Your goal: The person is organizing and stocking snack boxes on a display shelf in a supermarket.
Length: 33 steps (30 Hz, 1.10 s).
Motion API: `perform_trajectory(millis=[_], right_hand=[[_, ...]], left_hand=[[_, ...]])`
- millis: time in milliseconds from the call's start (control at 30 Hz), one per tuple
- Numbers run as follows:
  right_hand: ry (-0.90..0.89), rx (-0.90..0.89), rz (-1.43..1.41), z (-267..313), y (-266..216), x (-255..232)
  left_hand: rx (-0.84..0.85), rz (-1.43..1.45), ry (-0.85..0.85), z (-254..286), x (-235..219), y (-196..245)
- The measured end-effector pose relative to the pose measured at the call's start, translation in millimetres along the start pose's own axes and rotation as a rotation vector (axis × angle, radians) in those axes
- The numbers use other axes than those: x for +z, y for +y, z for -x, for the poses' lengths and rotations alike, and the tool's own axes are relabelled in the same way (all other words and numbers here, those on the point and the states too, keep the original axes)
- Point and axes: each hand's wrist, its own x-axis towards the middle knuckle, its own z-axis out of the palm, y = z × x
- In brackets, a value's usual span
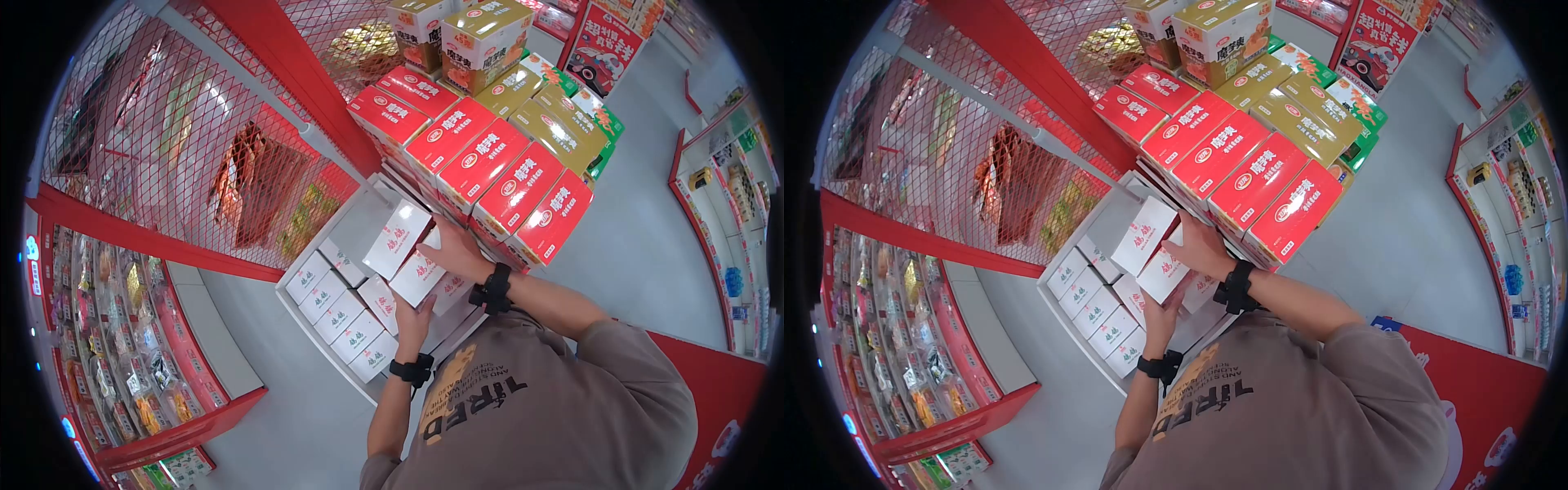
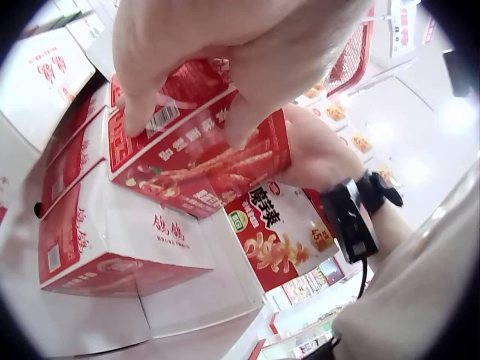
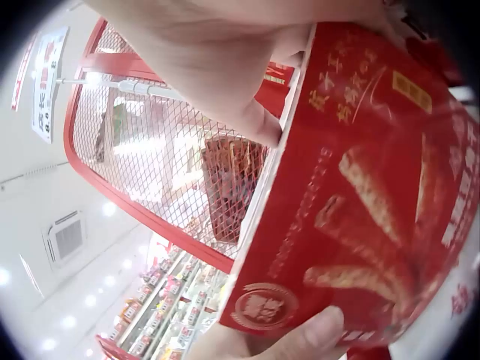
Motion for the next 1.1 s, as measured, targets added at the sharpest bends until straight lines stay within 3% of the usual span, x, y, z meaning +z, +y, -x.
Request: perform_trajectory(millis=[33, 133, 300, 467, 567, 900, 1000, 1100], right_hand=[[-0.039, 0.041, -0.001, -2, -1, -4], [0.158, -0.179, 0.2, 3, 14, 7], [0.202, -0.314, 0.082, -2, 14, 8], [0.149, -0.147, 0.011, -8, 11, 7], [0.134, -0.08, -0.149, -8, 11, 4], [0.238, -0.109, -0.08, 19, 16, 6], [0.205, -0.109, -0.074, 23, 28, 6], [0.231, -0.176, 0.008, 25, 27, 6]], left_hand=[[0.036, -0.018, 0.028, -4, 5, 1], [0.0, -0.017, -0.041, -13, -4, 6], [-0.066, 0.025, -0.068, -21, -5, 9], [0.023, -0.079, -0.005, -26, -1, -3], [-0.023, -0.066, -0.026, -30, -1, -7], [0.118, -0.036, 0.077, 2, 12, 4], [0.268, -0.226, 0.111, 2, 14, 2], [0.015, 0.087, 0.053, 0, 16, -3]])
